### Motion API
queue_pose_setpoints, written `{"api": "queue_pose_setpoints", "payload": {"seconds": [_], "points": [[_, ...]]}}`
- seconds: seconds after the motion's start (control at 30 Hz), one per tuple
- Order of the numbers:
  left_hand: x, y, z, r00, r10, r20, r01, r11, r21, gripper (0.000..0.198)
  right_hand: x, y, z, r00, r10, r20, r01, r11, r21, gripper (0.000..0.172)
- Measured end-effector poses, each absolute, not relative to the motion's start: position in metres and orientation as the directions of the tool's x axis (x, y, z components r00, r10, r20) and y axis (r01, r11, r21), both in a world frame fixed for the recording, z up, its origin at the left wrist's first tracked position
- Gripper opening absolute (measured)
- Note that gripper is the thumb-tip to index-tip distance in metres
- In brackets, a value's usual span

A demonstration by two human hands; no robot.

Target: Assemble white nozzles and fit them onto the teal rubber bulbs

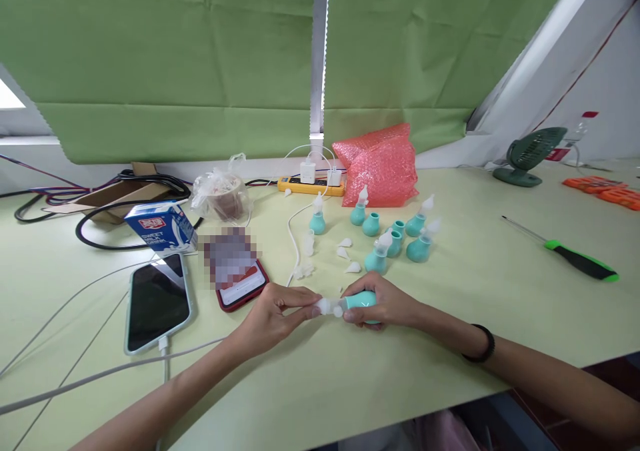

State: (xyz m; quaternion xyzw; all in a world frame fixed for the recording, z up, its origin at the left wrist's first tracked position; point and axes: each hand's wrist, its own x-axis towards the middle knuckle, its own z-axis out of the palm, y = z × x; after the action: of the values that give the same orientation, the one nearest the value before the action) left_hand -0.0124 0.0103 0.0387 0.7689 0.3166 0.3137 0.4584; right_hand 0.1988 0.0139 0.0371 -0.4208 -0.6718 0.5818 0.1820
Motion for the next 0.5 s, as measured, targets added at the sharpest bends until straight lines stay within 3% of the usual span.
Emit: {"api": "queue_pose_setpoints", "payload": {"seconds": [0.23,0.4,0.5], "points": [[-0.012,0.0094,0.0391,0.578,0.802,0.152,0.215,-0.33,0.919,0.024,0.1977,0.0133,0.0348,-0.584,0.77,-0.257,0.322,-0.071,-0.944,0.029],[-0.0157,0.0125,0.0389,0.516,0.853,0.07,0.166,-0.18,0.97,0.022,0.1934,0.0102,0.0339,-0.627,0.75,-0.21,0.211,-0.096,-0.973,0.029],[-0.0165,0.0142,0.0395,0.478,0.875,0.072,0.133,-0.154,0.979,0.022,0.1923,0.0102,0.039,-0.645,0.758,-0.094,0.181,0.032,-0.983,0.028]]}}
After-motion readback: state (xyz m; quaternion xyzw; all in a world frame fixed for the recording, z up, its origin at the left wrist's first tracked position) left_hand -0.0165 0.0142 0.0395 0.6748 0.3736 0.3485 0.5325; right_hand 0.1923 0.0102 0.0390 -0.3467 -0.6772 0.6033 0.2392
